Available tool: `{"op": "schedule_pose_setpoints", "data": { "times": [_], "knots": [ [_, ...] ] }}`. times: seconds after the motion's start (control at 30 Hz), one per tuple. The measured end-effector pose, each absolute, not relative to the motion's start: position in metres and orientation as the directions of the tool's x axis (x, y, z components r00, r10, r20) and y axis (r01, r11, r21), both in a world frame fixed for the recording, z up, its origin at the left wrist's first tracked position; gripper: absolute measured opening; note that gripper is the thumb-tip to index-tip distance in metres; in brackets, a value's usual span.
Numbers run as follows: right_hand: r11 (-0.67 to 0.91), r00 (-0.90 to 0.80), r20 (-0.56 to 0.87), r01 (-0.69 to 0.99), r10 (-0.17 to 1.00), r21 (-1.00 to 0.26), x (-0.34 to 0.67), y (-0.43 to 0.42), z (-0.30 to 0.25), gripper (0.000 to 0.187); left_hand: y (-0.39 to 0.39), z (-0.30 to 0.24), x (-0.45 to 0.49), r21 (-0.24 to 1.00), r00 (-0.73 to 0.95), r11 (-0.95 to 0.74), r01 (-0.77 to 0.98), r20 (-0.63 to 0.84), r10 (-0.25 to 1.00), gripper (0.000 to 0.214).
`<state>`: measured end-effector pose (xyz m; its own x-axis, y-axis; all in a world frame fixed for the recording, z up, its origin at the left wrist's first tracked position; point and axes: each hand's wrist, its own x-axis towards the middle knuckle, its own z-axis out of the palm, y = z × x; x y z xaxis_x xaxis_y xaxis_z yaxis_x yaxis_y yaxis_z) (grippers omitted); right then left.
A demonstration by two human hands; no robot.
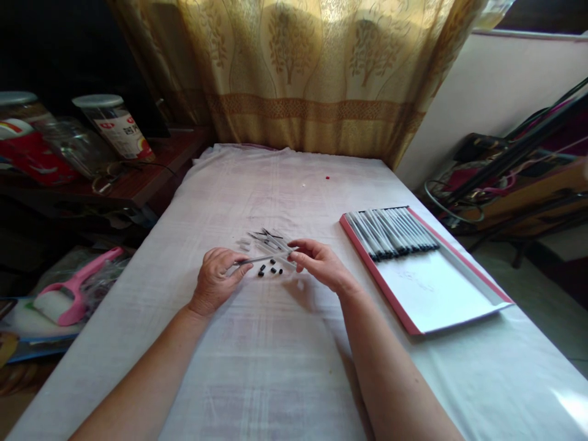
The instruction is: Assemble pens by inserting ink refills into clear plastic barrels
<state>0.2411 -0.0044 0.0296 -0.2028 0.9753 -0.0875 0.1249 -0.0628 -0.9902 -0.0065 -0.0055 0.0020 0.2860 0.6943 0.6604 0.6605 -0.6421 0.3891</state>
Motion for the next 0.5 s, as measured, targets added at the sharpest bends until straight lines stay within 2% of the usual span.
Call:
{"op": "schedule_pose_setpoints", "data": {
  "times": [0.07, 0.17, 0.23, 0.3, 0.4, 0.5],
  "knots": [
    [-0.059, -0.249, -0.093, 0.141, 0.964, -0.988, 0.235, -0.008, 0.028, 0.035, -0.007, 0.001, -0.006, 0.402, 0.318, -0.645, 0.65, 0.627, 0.711, 0.018],
    [-0.009, -0.255, -0.075, 0.251, 0.964, -0.968, 0.233, -0.013, 0.024, 0.025, -0.004, -0.001, -0.011, 0.399, 0.353, -0.617, 0.678, 0.559, 0.75, 0.02],
    [0.012, -0.169, -0.04, 0.294, 0.985, -0.956, 0.24, -0.018, 0.021, 0.023, 0.001, -0.004, -0.017, 0.392, 0.289, -0.536, 0.748, 0.534, 0.794, 0.027],
    [-0.006, -0.045, -0.019, 0.271, 0.999, -0.963, 0.252, -0.023, 0.019, 0.025, 0.006, -0.007, -0.022, 0.374, 0.233, -0.477, 0.795, 0.538, 0.81, 0.027],
    [-0.037, 0.099, -0.018, 0.191, 0.995, -0.981, 0.269, -0.034, 0.015, 0.03, 0.012, -0.01, -0.024, 0.309, 0.272, -0.464, 0.83, 0.502, 0.821, 0.027],
    [-0.072, 0.161, -0.05, 0.136, 0.986, -0.988, 0.276, -0.046, 0.011, 0.035, 0.011, -0.011, -0.018, 0.231, 0.328, -0.475, 0.849, 0.474, 0.817, 0.025]
  ]
}}
